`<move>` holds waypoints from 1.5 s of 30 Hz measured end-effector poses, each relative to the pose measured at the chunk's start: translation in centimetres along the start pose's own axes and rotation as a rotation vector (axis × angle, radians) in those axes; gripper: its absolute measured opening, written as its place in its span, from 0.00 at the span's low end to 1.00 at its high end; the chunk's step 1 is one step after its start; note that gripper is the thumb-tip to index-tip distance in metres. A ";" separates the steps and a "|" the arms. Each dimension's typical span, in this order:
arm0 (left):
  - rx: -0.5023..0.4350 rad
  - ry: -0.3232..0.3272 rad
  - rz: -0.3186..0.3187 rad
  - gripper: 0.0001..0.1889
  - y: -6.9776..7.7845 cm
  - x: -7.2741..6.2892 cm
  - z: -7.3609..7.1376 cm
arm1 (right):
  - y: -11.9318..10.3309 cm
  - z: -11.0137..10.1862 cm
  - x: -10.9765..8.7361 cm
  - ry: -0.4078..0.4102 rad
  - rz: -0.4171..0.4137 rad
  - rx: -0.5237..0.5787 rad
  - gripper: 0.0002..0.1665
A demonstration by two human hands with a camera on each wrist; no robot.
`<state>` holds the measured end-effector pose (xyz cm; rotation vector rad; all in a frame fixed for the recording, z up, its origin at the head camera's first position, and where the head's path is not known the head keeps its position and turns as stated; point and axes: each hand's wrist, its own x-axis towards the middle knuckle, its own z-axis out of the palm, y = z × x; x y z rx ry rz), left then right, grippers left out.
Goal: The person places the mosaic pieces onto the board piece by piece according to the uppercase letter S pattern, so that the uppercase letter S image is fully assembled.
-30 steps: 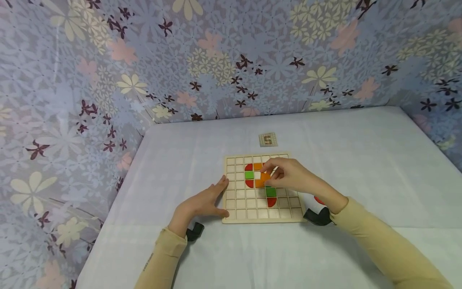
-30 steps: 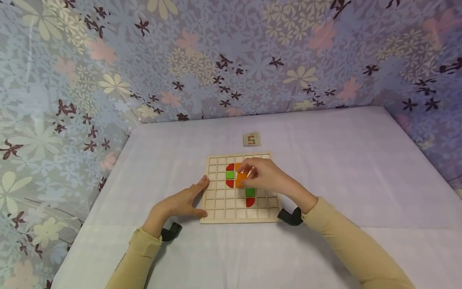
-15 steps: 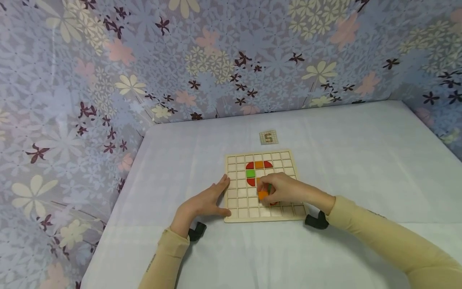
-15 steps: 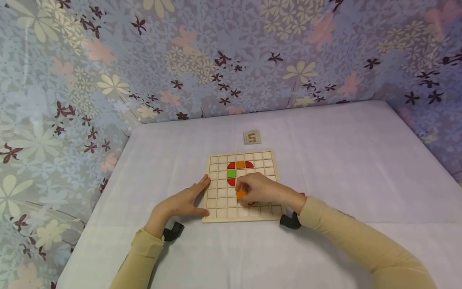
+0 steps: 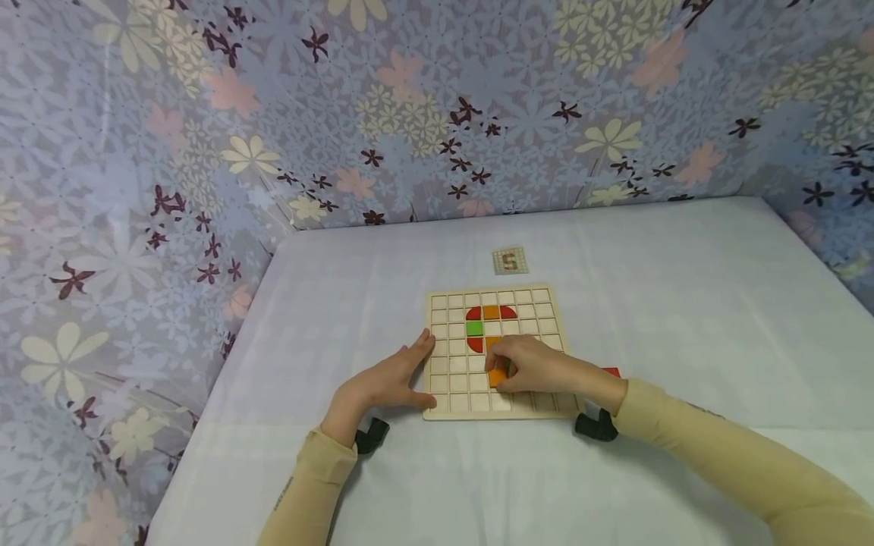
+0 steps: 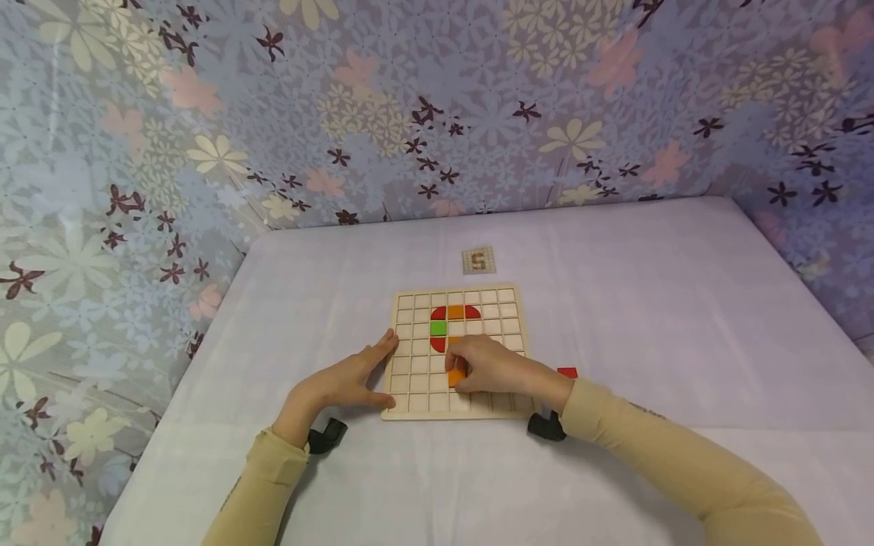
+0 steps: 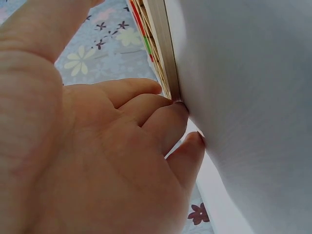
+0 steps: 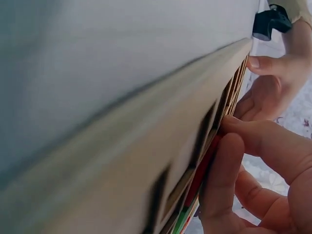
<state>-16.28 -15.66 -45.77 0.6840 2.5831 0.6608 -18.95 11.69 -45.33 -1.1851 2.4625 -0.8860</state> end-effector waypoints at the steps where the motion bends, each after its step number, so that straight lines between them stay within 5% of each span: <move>1: -0.002 0.001 0.005 0.53 0.0 0.0 0.0 | 0.0 0.0 0.0 0.004 0.001 -0.010 0.10; 18: -0.008 -0.005 -0.011 0.54 0.0 0.1 0.1 | -0.8 -0.7 -0.5 0.023 0.031 -0.021 0.14; 26: -0.001 -0.002 -0.010 0.53 0.0 0.0 0.1 | -2.9 -7.9 -1.9 0.314 0.033 0.046 0.22; 31: -0.019 -0.007 -0.021 0.54 0.1 -0.1 0.1 | -3.6 -11.2 -3.9 0.467 0.106 0.021 0.22; 45: -0.008 -0.007 -0.015 0.53 0.0 0.0 0.1 | -1.7 -14.4 -10.2 0.562 0.395 0.108 0.31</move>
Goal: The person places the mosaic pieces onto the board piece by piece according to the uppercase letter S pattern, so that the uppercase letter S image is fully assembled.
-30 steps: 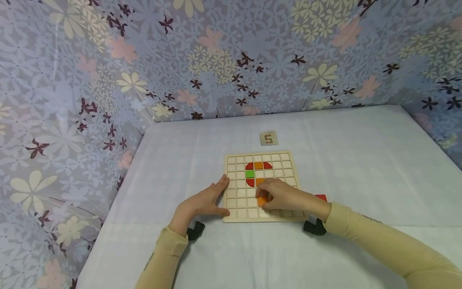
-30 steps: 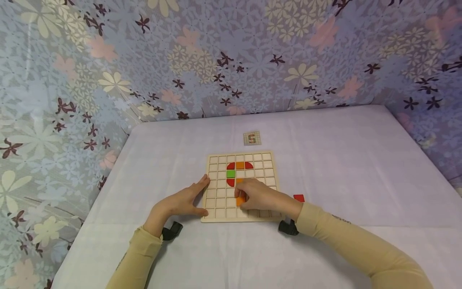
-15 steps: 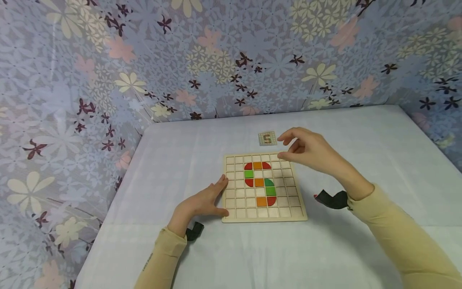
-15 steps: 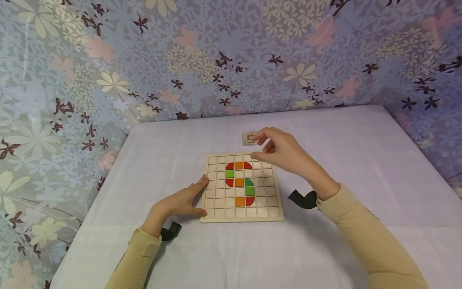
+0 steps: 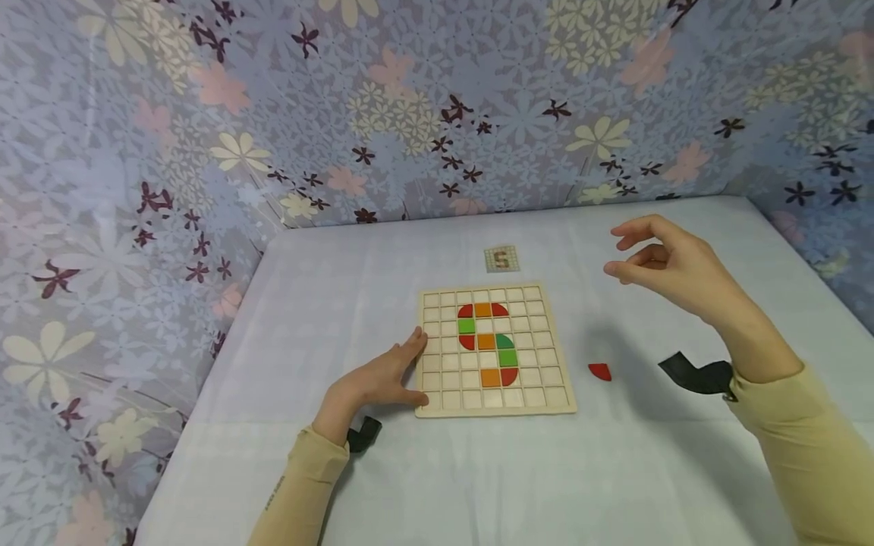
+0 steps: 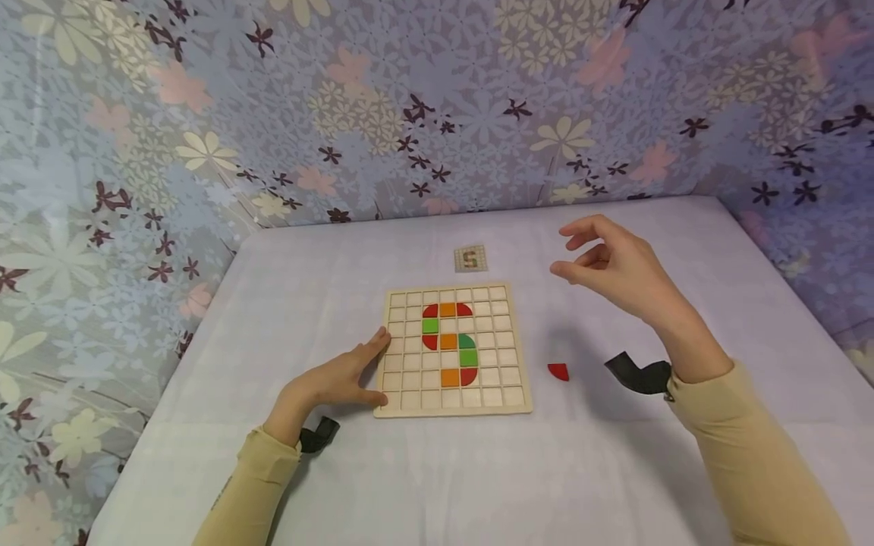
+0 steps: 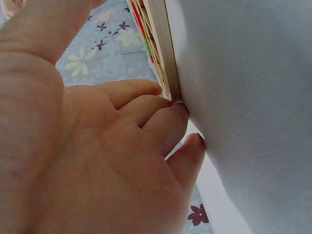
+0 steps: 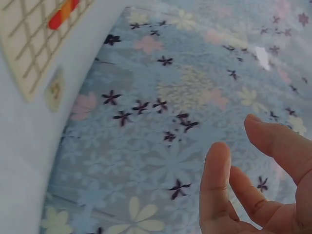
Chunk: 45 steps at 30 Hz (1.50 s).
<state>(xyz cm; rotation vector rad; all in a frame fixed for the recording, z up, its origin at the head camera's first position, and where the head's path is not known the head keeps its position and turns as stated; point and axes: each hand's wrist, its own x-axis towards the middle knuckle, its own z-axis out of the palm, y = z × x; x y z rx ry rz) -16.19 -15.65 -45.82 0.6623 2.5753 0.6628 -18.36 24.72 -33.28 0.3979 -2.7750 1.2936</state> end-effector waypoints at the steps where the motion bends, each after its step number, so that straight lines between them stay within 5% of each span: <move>1: 0.000 0.001 0.002 0.53 0.0 0.0 0.0 | 0.4 0.0 -0.1 -0.009 0.006 0.002 0.32; 12: -0.014 0.005 0.004 0.54 0.1 -0.1 -0.2 | 5.3 2.2 -1.6 -0.132 0.001 -0.099 0.31; 27: -0.018 0.009 0.003 0.53 0.3 -0.2 -0.1 | 8.6 5.7 -3.5 -0.275 -0.015 -0.099 0.26; 36: -0.029 0.007 0.005 0.54 0.3 -0.3 -0.1 | 9.4 6.8 -3.9 -0.363 -0.039 -0.112 0.25; 45: -0.015 0.005 -0.007 0.54 0.3 -0.2 -0.2 | 9.5 7.2 -3.8 -0.346 -0.149 -0.160 0.15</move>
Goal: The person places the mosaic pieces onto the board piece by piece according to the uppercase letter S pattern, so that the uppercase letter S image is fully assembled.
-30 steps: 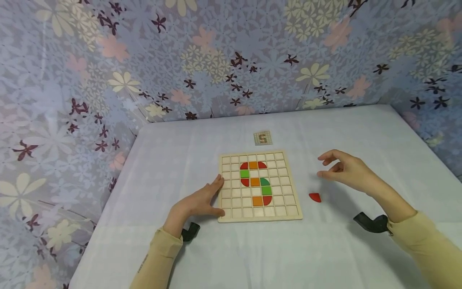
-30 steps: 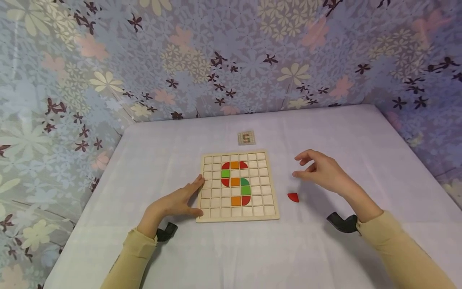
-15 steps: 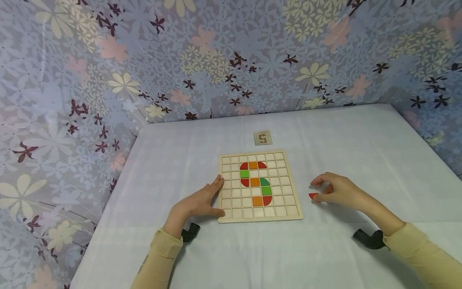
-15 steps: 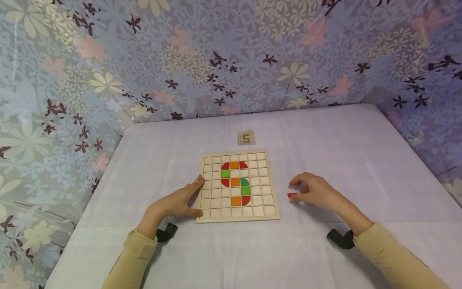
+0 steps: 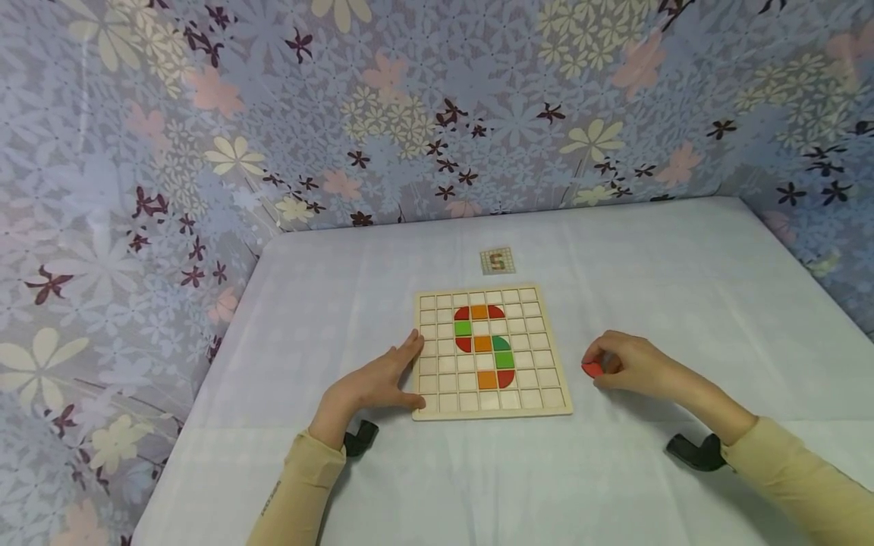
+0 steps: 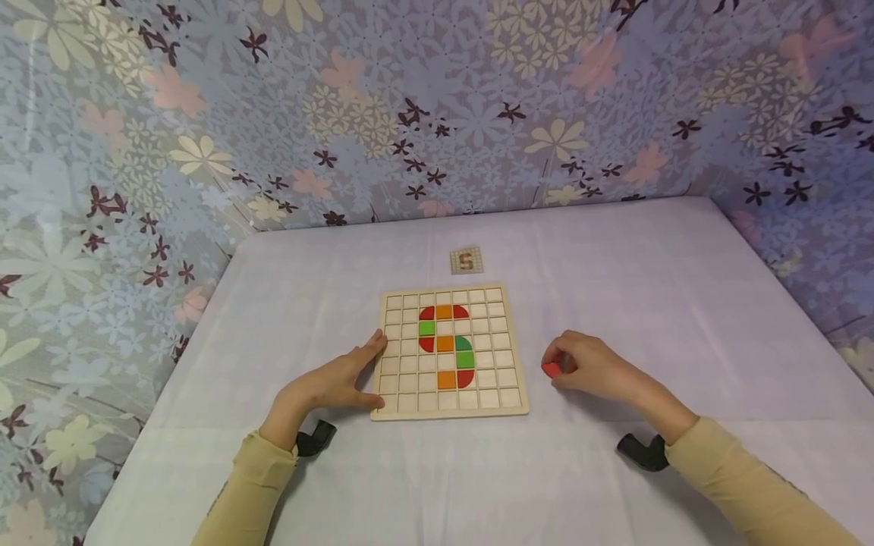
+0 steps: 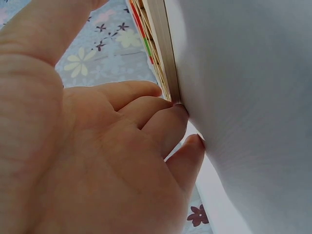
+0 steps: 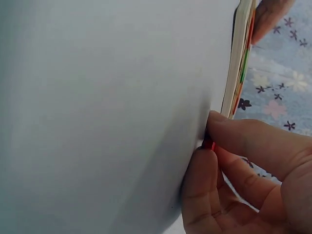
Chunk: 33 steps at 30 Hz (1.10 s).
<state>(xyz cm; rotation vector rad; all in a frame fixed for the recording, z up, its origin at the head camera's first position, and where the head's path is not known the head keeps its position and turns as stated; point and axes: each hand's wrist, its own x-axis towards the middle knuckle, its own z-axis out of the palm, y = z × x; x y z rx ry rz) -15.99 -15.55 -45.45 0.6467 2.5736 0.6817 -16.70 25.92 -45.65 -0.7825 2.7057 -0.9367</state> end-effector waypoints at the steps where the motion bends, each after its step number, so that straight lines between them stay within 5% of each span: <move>1: 0.000 0.000 0.001 0.54 0.0 0.0 0.0 | 0.0 0.0 0.0 0.003 -0.009 -0.006 0.14; 6: -0.013 -0.005 0.005 0.54 0.0 0.0 0.0 | -0.5 -0.2 0.3 0.052 -0.012 -0.033 0.14; 16: -0.003 -0.006 0.005 0.54 -0.1 0.1 -0.1 | -3.2 -4.1 1.6 0.324 -0.012 -0.018 0.15; 21: -0.012 -0.003 0.003 0.54 -0.2 0.0 -0.2 | -5.2 -5.1 2.8 0.381 -0.004 0.084 0.17; 33: 0.006 -0.010 0.003 0.53 -0.3 0.2 -0.1 | -9.1 -2.3 7.1 0.225 -0.177 0.149 0.16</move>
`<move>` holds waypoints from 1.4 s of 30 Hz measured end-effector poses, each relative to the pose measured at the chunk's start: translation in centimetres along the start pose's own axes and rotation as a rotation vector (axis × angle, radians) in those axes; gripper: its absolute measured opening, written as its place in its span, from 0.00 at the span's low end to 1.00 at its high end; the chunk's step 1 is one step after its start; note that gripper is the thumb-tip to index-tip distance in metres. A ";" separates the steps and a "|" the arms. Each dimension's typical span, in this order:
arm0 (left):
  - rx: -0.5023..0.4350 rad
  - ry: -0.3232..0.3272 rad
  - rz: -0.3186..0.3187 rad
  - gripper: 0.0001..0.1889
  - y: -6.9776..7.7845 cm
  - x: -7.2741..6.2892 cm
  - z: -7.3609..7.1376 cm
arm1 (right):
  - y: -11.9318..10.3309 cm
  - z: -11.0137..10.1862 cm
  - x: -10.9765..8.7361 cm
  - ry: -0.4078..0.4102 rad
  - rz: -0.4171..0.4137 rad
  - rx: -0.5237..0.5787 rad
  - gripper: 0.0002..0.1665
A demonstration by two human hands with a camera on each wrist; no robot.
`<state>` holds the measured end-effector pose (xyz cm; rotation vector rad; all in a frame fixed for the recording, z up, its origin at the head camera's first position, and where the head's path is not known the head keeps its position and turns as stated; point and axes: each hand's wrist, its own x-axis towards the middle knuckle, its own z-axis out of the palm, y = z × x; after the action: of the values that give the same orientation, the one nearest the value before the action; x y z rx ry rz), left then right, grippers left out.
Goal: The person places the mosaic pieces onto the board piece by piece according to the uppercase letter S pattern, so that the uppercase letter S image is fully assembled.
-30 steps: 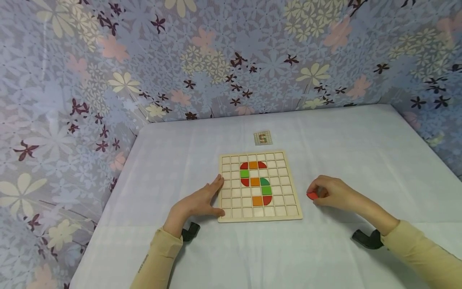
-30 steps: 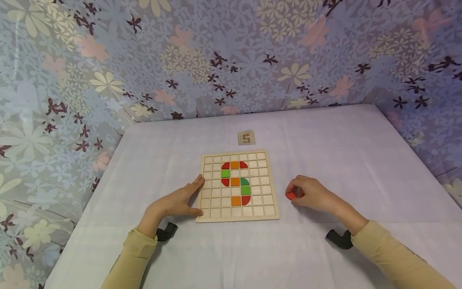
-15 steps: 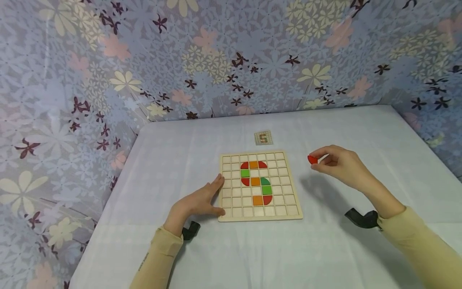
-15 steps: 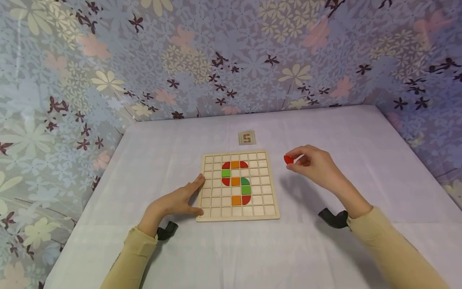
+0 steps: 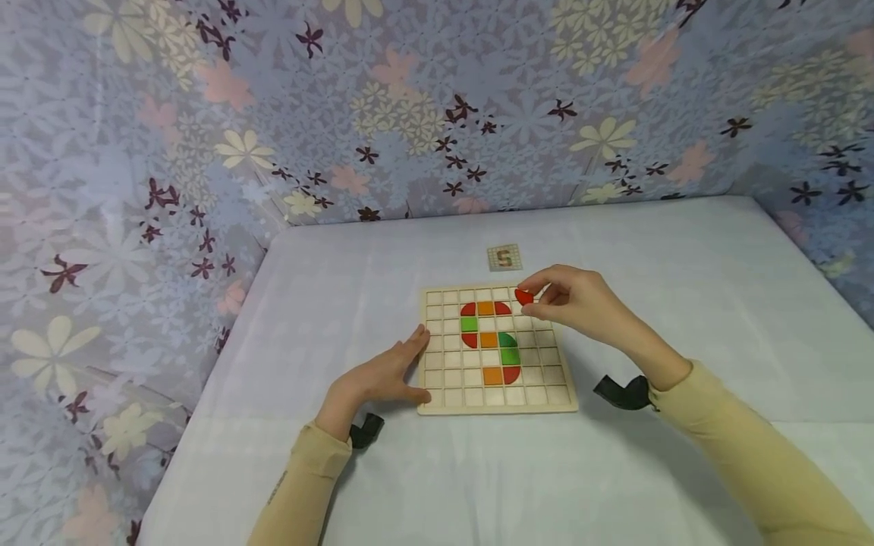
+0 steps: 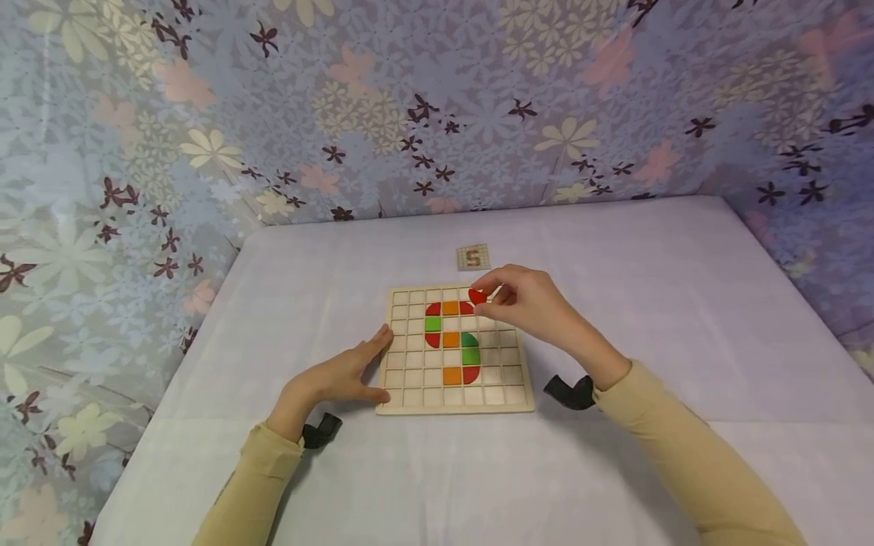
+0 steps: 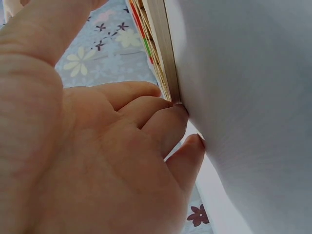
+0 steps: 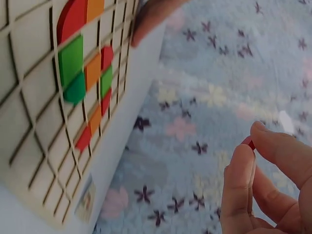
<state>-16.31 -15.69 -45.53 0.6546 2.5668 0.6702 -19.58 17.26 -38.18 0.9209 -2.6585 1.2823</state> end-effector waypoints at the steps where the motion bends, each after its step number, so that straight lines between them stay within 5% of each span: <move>1: 0.005 0.000 0.003 0.53 0.0 0.1 0.0 | -0.1 0.4 0.2 -0.014 -0.007 0.005 0.16; 16: 0.017 0.000 -0.017 0.53 0.0 0.0 -0.2 | -0.3 6.2 1.2 -0.206 -0.035 0.040 0.17; 30: -0.011 0.001 -0.001 0.52 0.0 0.1 -0.1 | -0.1 9.8 0.6 -0.363 -0.065 -0.114 0.10; 42: -0.015 -0.001 -0.014 0.53 0.0 0.0 -0.1 | 0.0 10.6 0.5 -0.374 -0.037 -0.214 0.10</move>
<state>-16.38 -15.69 -45.43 0.6320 2.5608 0.6837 -17.83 9.30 -44.99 1.2753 -2.9570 0.8638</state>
